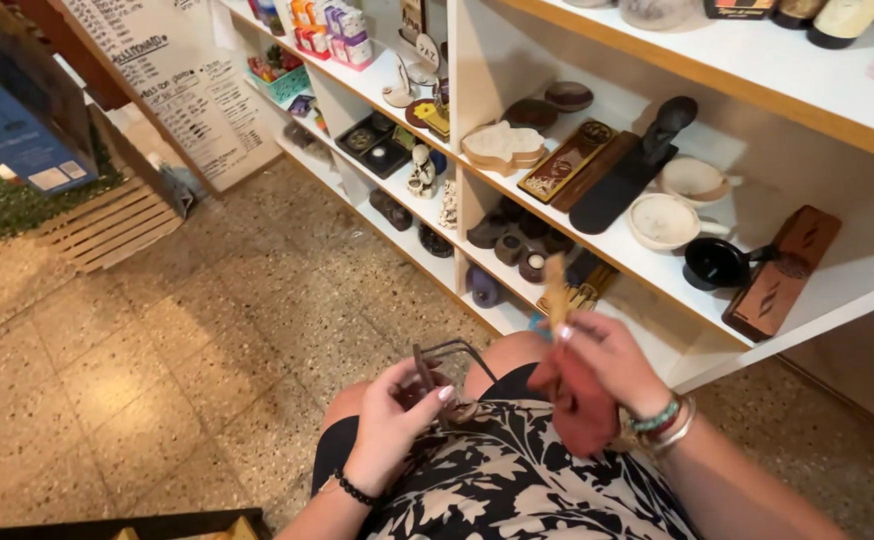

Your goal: Cleaning and inspecting small decorative items and mugs from a retail shelf using a cloth

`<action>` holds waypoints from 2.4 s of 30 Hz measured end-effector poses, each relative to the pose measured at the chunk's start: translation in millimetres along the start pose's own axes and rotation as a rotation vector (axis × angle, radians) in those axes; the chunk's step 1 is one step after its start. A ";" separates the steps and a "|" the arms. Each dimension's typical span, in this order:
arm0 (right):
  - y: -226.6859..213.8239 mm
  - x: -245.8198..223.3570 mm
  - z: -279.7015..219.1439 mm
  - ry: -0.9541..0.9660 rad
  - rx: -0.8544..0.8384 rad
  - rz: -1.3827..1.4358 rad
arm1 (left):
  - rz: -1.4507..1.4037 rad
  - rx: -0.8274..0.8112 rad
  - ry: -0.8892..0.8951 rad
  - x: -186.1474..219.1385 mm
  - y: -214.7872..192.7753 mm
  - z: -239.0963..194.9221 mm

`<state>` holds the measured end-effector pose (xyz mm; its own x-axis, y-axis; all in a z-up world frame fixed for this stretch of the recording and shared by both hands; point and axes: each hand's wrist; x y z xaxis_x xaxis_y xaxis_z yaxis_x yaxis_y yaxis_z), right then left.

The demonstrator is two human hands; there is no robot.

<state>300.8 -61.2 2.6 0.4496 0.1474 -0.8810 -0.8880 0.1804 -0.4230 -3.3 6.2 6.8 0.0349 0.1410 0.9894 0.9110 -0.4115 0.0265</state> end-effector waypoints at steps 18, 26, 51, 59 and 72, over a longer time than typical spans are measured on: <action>-29.1 27.1 21.6 0.806 0.487 0.798 | -0.072 -0.009 -0.027 -14.5 -2.6 8.8; -48.9 64.9 37.5 0.658 0.711 1.021 | -0.180 -0.093 -0.010 -23.3 -3.4 12.7; 16.4 -8.2 16.0 1.097 0.319 0.807 | -0.183 -0.223 0.062 -5.0 -5.4 2.7; 31.7 50.5 6.9 0.922 -0.051 0.924 | -0.172 -0.181 -0.014 -3.6 -9.2 2.6; -68.3 299.6 10.4 1.162 0.819 -0.104 | -0.314 -0.020 -0.189 -17.8 -28.0 28.9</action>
<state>497.2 -19.3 -230.3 -0.1808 -0.6976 -0.6933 -0.3709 0.7012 -0.6088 -17.6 41.2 -15.7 -0.1686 0.4265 0.8886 0.8811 -0.3390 0.3299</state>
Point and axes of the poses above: each hand's wrist, its own z-axis towards the middle knuckle, its own y-axis out of the palm, x = y × z, and after that the axes turned 2 degrees about -y, right-handed
